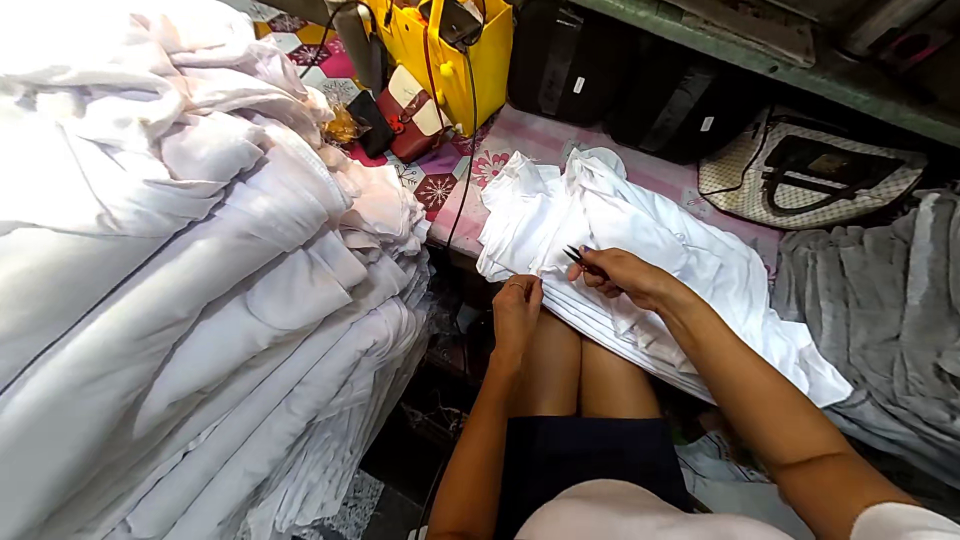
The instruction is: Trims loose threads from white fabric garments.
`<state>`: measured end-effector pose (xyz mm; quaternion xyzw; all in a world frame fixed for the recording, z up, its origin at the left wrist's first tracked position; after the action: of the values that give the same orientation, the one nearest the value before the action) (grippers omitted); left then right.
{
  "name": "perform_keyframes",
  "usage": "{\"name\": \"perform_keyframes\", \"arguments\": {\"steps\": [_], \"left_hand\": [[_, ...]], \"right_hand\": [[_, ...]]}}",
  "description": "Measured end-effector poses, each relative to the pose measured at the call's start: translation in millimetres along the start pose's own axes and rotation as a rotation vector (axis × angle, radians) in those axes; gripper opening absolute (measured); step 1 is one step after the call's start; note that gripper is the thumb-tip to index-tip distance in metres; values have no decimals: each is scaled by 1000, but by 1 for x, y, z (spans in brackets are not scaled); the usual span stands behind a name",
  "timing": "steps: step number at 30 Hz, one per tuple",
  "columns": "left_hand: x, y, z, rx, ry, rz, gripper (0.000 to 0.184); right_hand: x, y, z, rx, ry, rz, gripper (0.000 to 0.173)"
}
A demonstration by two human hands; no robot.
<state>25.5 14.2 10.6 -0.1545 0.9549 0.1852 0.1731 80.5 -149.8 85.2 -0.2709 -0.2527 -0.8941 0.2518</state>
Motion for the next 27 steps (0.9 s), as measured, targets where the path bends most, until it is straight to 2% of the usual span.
{"name": "perform_keyframes", "arguments": {"steps": [5,12,21,23,24,26,27], "left_hand": [[8,-3,-6,49,-54,-25,12],[11,-1,-6,10,-85,-25,12],[16,7,-7,65,-34,-37,12],[17,13,-5,14,38,34,13],[17,18,-3,-37,125,127,14],[16,30,3,-144,393,430,22],[15,35,7,-168,484,519,26]], "right_hand": [[-2,-19,-6,258,-69,105,48],[-15,-22,-3,282,-31,9,39],[-25,-28,-2,355,-11,24,41],[-26,-27,-4,375,-5,21,39],[-23,-25,-5,373,-7,23,39],[-13,-16,-6,350,9,21,43],[-8,-11,-6,338,44,-13,46]]}}
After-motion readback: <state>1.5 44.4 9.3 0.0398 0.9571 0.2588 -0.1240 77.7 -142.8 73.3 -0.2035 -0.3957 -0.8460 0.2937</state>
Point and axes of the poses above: each hand's wrist, its own x-axis away from the middle knuckle, its own y-axis out of the back of the hand, z = x × y, the point moved 5 cm from there along -x, towards the middle knuckle, and after that the axes turned 6 degrees about x, right-handed, at the moved point
